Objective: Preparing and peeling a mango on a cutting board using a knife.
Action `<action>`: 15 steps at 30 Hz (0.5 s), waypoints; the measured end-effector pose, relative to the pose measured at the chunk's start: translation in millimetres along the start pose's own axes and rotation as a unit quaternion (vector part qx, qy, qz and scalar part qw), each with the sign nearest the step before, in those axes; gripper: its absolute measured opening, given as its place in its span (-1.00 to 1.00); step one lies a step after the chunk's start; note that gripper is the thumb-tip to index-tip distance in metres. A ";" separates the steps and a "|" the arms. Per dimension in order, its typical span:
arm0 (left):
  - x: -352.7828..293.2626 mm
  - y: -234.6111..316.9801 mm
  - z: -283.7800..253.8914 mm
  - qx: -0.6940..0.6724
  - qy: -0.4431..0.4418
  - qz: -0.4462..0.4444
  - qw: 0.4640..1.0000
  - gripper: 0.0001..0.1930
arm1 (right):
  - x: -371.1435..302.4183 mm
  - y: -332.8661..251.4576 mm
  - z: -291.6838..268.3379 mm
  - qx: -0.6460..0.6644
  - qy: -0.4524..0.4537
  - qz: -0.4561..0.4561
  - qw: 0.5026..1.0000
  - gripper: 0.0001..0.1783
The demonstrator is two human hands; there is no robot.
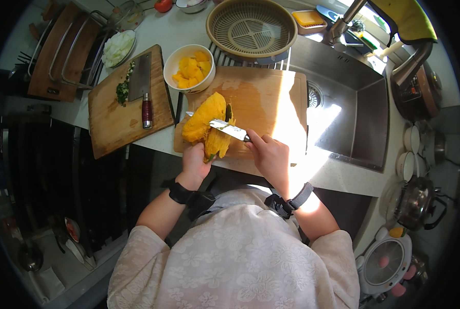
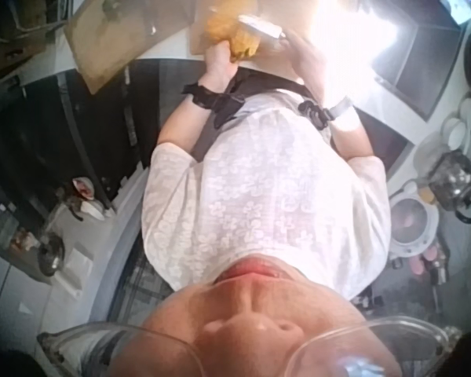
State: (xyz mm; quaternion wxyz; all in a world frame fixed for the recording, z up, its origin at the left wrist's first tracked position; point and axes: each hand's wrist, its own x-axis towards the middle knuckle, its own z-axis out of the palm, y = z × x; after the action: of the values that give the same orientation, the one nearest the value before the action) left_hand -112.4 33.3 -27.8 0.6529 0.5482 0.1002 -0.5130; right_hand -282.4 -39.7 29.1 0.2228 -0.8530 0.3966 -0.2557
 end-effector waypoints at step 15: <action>-2.7 11.0 9.6 -0.040 0.006 -0.008 0.999 -0.68 | -11.4 11.1 -3.6 0.018 -0.013 0.024 0.999 -0.70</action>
State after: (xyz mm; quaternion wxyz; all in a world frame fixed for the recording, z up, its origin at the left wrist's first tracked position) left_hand -109.2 25.6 -15.5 0.6698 0.5239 0.1291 -0.5102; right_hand -297.1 -37.9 22.4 0.2495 -0.8422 0.4093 -0.2469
